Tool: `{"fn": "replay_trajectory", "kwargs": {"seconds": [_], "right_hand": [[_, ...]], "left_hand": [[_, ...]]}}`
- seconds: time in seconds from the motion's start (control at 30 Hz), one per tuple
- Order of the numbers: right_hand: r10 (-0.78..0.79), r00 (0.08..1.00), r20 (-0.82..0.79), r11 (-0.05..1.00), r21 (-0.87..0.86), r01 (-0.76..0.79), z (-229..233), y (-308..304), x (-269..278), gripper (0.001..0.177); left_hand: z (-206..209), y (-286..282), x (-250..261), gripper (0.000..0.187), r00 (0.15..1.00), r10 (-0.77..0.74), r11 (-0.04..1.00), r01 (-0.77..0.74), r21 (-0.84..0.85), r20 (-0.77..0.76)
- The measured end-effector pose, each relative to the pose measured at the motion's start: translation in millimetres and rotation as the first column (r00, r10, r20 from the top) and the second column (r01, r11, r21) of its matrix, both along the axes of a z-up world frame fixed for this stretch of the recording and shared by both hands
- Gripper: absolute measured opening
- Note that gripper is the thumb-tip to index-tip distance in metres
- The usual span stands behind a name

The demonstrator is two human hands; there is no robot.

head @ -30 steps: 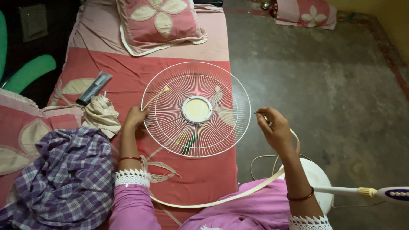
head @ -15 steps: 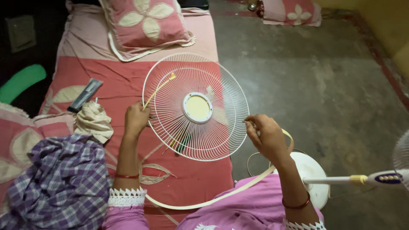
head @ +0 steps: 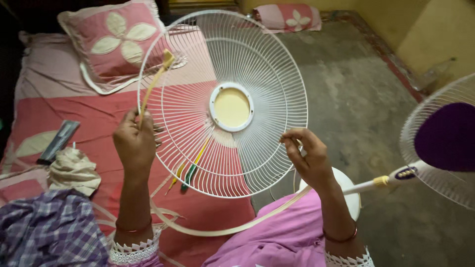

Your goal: The person assembles a standing electric fan by attaching the front wire cage to the fan head and securing it with a plastic ring. They manipulate the cage and ring by hand, aligning and snapping the ring into place.

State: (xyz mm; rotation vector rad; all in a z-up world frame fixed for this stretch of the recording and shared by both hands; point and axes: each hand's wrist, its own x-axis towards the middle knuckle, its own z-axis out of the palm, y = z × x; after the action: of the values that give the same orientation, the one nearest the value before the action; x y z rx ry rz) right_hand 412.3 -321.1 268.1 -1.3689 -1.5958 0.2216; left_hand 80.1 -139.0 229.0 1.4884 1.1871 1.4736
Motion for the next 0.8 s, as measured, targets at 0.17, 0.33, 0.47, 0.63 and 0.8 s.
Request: {"fn": "replay_trajectory", "kwargs": {"seconds": [0.17,0.33,0.47,0.63,0.8], "right_hand": [[-0.272,0.951,0.145,0.958,0.136,0.253,27,-29,17,0.018],[-0.525,0.828,0.197,0.846,0.222,0.484,60,-68,61,0.017],[-0.588,0.788,0.182,0.796,0.306,0.523,78,-94,95,0.017],[-0.702,0.697,0.148,0.702,0.307,0.642,95,-141,130,0.017],[-0.770,0.627,0.122,0.620,0.376,0.689,120,-209,167,0.015]], "left_hand": [[25,-6,14,0.026,0.998,-0.030,0.974,0.016,0.224,0.059],[50,-8,29,0.022,0.956,-0.220,0.938,0.152,0.313,0.194],[67,-11,60,0.021,0.898,-0.316,0.894,0.174,0.413,0.307],[78,-20,114,0.024,0.808,-0.423,0.864,0.225,0.450,0.410],[95,-33,179,0.027,0.740,-0.528,0.814,0.300,0.498,0.416]]}}
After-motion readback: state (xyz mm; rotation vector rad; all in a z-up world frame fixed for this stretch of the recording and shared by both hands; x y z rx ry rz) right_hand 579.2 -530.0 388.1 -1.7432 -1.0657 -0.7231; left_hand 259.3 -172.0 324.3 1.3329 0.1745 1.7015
